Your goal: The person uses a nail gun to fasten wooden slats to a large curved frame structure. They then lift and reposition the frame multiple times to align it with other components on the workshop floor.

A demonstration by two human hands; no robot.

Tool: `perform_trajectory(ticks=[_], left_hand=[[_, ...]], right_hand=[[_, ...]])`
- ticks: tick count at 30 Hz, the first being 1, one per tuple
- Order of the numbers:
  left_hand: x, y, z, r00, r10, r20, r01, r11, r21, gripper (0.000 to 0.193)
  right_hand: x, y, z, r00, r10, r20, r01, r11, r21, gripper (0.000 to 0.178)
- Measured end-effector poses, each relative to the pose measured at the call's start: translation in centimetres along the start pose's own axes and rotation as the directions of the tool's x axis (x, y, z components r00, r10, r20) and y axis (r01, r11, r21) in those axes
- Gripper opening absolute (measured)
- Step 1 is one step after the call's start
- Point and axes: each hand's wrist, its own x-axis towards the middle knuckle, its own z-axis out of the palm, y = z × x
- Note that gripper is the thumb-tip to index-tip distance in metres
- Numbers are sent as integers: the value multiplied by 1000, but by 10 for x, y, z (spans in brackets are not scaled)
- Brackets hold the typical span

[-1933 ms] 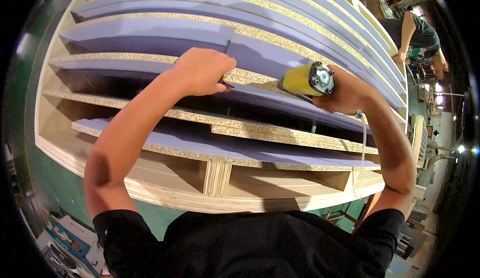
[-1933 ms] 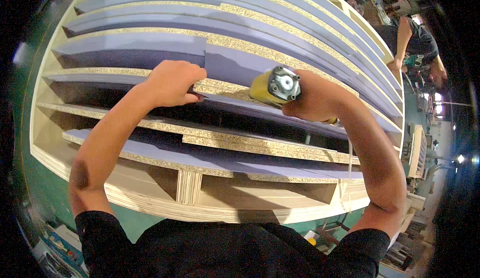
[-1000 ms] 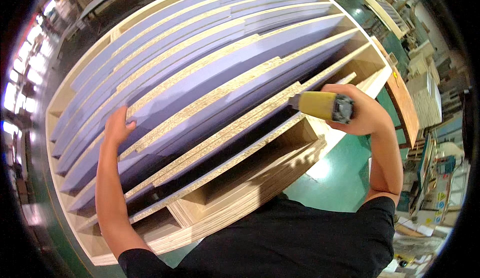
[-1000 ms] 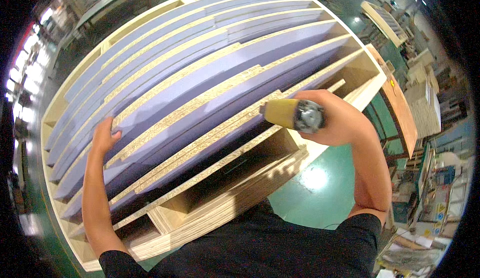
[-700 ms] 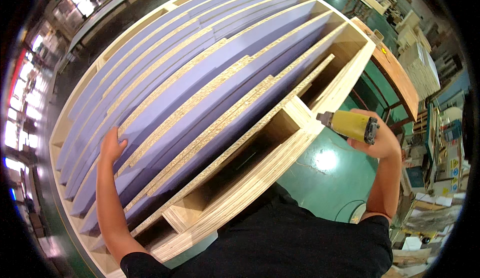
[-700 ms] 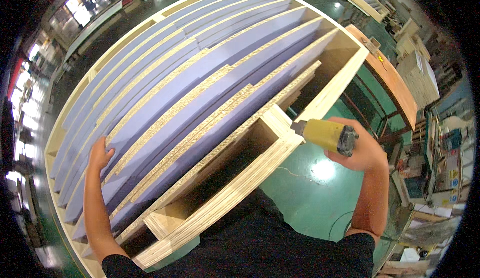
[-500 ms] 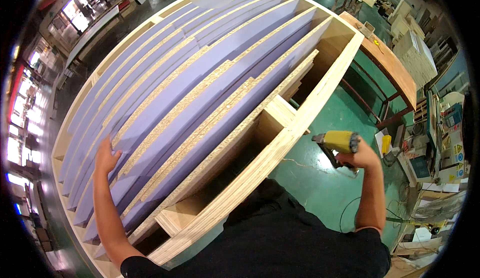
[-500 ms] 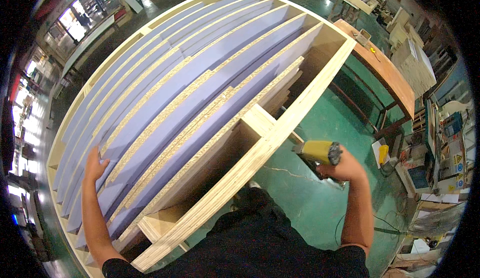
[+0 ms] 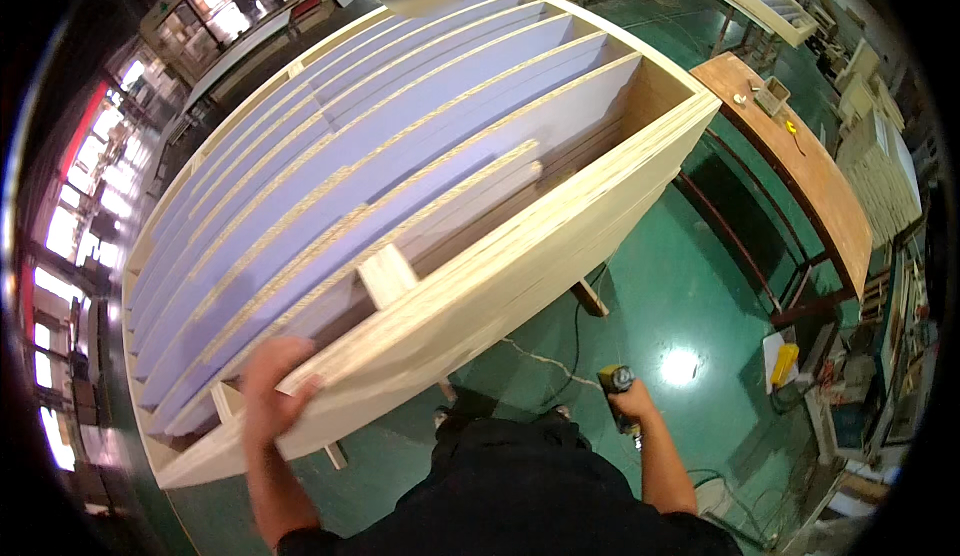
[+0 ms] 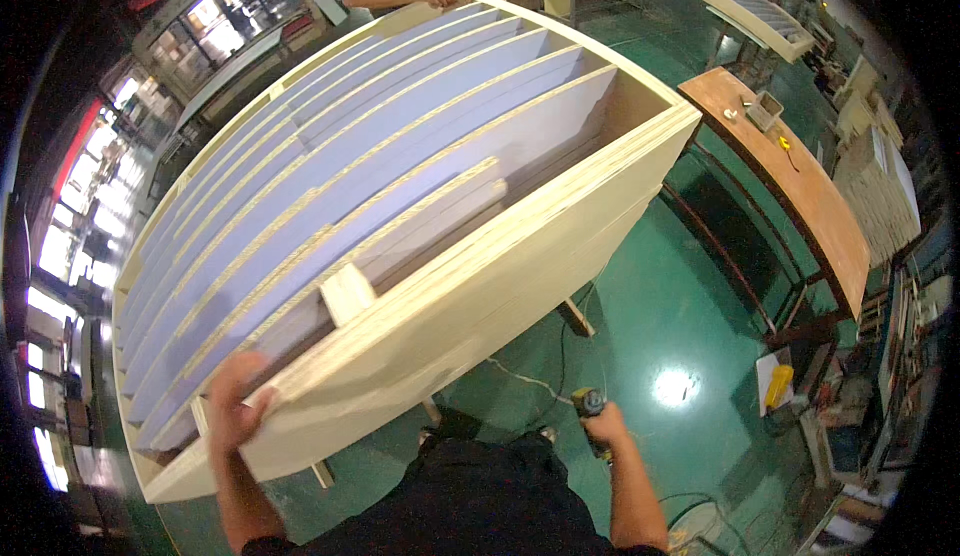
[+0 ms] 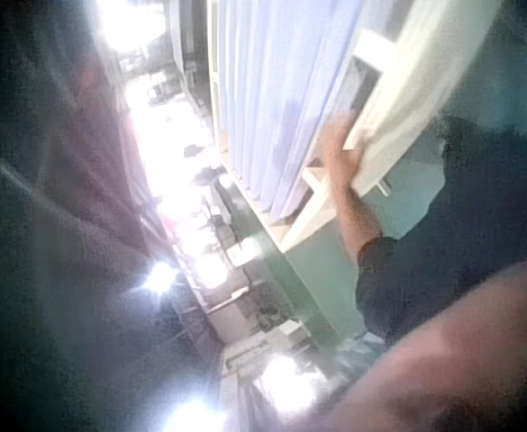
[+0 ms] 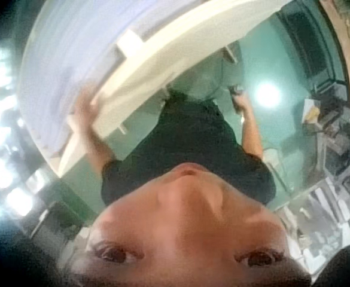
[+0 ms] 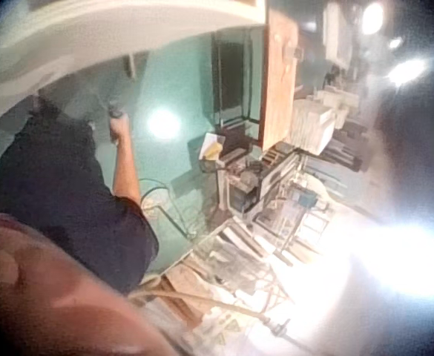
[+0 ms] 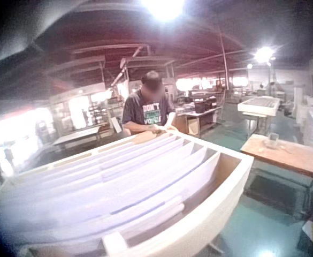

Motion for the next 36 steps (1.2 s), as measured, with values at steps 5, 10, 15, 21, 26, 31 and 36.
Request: perform_trajectory(ticks=[5,10,15,21,26,31,36], left_hand=[[63,176,203,848,247,468,152,734,-662,38],[52,194,385,668,217,712,369,734,-570,39],[68,176,492,470,52,881,497,810,-313,40],[165,233,678,584,213,783,330,819,-469,37],[301,351,731,690,238,684,487,545,-682,32],[397,394,724,641,272,718,496,567,-657,37],[390,346,800,677,165,717,-57,983,-172,34]], right_hand=[[41,55,-52,998,-56,-9,55,998,-42,36],[88,91,-130,997,-71,6,71,997,9,37],[150,137,-236,991,17,-131,-19,1000,-15,33],[203,239,-366,936,257,-238,-237,965,113,33],[247,215,-471,953,181,-243,-194,981,-30,11],[345,231,-554,962,187,-201,-211,972,-103,16],[493,220,-637,994,72,-77,-93,943,-320,22]])
